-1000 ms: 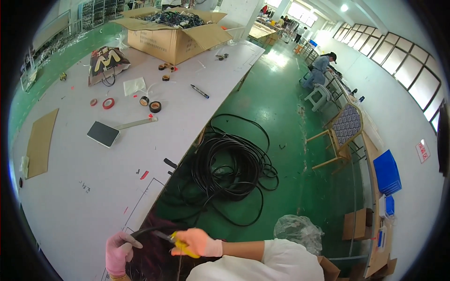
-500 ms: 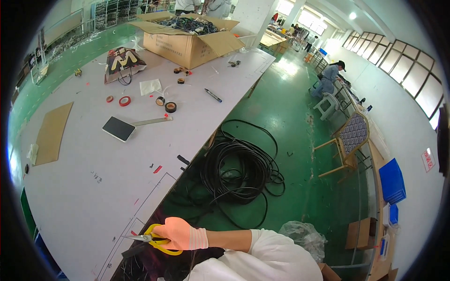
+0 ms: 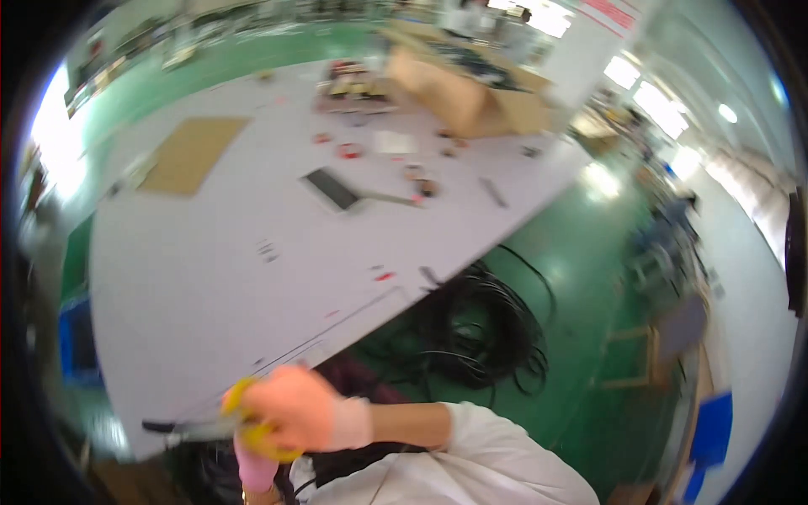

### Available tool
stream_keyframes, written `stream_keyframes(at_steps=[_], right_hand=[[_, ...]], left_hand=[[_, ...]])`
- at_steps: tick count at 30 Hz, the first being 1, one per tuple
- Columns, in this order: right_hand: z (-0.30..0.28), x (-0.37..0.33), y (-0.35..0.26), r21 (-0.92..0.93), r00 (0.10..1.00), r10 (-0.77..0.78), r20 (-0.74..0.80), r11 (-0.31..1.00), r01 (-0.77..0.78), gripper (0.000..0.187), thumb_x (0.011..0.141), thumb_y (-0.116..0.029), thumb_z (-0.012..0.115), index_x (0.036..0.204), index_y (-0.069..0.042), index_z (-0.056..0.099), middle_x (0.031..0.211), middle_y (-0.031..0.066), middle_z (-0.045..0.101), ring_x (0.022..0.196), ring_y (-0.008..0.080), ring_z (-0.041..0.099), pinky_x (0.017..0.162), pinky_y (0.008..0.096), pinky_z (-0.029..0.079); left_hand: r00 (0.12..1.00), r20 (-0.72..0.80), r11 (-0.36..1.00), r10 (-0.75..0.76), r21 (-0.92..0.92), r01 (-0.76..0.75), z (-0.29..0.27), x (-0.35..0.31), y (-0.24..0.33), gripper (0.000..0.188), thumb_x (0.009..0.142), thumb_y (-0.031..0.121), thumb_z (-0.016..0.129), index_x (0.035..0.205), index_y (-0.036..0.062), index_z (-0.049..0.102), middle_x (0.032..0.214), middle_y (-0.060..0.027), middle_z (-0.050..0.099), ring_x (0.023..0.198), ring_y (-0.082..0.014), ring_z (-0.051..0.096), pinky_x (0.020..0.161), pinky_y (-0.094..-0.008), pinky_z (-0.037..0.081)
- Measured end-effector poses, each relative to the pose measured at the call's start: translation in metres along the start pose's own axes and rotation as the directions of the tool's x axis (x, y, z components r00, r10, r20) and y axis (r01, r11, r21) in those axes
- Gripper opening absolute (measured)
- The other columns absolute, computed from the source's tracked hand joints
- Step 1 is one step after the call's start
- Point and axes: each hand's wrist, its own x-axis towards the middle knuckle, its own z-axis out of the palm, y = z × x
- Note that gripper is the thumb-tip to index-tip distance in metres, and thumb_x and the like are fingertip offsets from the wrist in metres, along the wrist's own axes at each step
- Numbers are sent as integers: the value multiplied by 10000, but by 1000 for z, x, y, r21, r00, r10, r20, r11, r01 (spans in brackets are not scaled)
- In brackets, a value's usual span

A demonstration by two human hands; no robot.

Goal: Cutting black cables to length using yellow-handled snips.

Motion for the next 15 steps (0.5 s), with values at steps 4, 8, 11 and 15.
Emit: stream_keyframes(at_steps=[4,8,11,15], right_hand=[[12,-6,42,52,963,233,131,969,-242,356,873,-283,780,1130,-69,660,754,94,687,602,250,625,600,330,508],[25,-25,47,7,823,390,413,902,-431,333,840,-261,824,1004,-20,662,679,123,594,582,178,544,587,325,473],[25,-18,40,-189,839,334,429,942,-278,341,805,-260,836,833,-8,608,627,129,518,552,250,489,552,357,435],[20,-1,52,-342,856,207,474,939,-37,312,773,-199,827,752,-20,572,636,155,563,601,354,560,556,420,422]], left_hand=[[991,-89,863,-97,-504,39,-21,15,42,164,1014,108,486,969,7,607,851,-72,651,666,-103,565,603,-266,459],[952,-265,600,-154,-790,-123,-59,28,14,190,1050,179,476,1024,20,576,889,-73,627,633,-101,504,569,-252,411],[888,-395,309,-238,-897,-316,-102,19,-19,217,1066,205,469,1106,21,577,914,-73,646,636,-100,523,565,-226,417],[640,-627,308,-444,-778,-548,-148,-6,-67,347,1043,144,483,1352,-10,512,1028,-91,670,783,-110,601,703,-220,503]])
